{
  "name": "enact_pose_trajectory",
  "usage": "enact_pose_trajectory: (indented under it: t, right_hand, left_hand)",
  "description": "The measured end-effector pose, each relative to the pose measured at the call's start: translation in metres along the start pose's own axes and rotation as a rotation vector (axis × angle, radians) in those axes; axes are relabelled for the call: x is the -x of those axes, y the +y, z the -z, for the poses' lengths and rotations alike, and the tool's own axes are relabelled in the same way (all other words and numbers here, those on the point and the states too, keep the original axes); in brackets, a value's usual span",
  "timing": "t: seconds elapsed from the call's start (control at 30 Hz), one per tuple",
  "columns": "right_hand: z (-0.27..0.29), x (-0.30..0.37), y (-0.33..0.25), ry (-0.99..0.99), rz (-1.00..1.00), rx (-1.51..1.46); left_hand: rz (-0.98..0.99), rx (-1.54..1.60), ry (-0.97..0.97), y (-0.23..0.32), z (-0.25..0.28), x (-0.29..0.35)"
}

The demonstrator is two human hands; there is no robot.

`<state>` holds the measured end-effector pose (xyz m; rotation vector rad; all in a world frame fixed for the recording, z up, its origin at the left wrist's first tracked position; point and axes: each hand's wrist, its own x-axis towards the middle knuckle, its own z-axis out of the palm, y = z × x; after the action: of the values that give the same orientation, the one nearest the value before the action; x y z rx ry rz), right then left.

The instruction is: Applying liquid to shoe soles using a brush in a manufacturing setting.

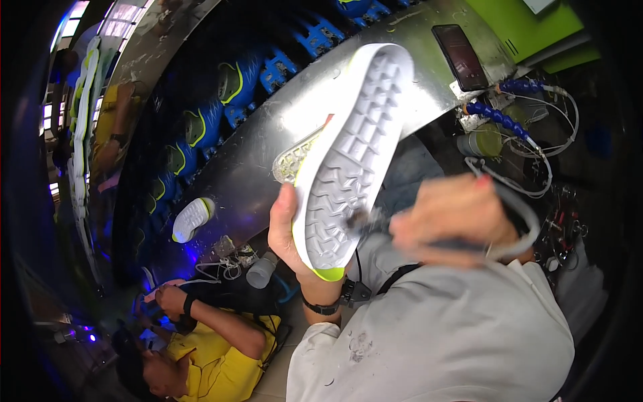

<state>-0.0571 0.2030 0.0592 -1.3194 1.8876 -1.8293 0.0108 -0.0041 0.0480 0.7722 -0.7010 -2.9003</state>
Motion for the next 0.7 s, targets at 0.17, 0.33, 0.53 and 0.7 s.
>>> enact_pose_trajectory:
  t: [0.17,0.33,0.53,0.7]
  right_hand:
    - [-0.040,-0.022,-0.045,0.063,-0.149,-0.289]
    - [-0.026,-0.028,-0.027,0.328,-0.485,-0.642]
    - [-0.028,-0.050,-0.014,0.117,0.078,0.036]
    - [-0.002,-0.087,-0.025,0.735,-0.391,-0.082]
  left_hand:
    - [0.040,-0.043,-0.077,0.020,0.034,0.016]
    - [0.156,0.505,-0.529,0.010,0.026,-0.006]
    - [0.156,0.122,-0.466,0.029,0.013,-0.021]
    - [0.081,0.175,-0.397,0.028,-0.003,-0.025]
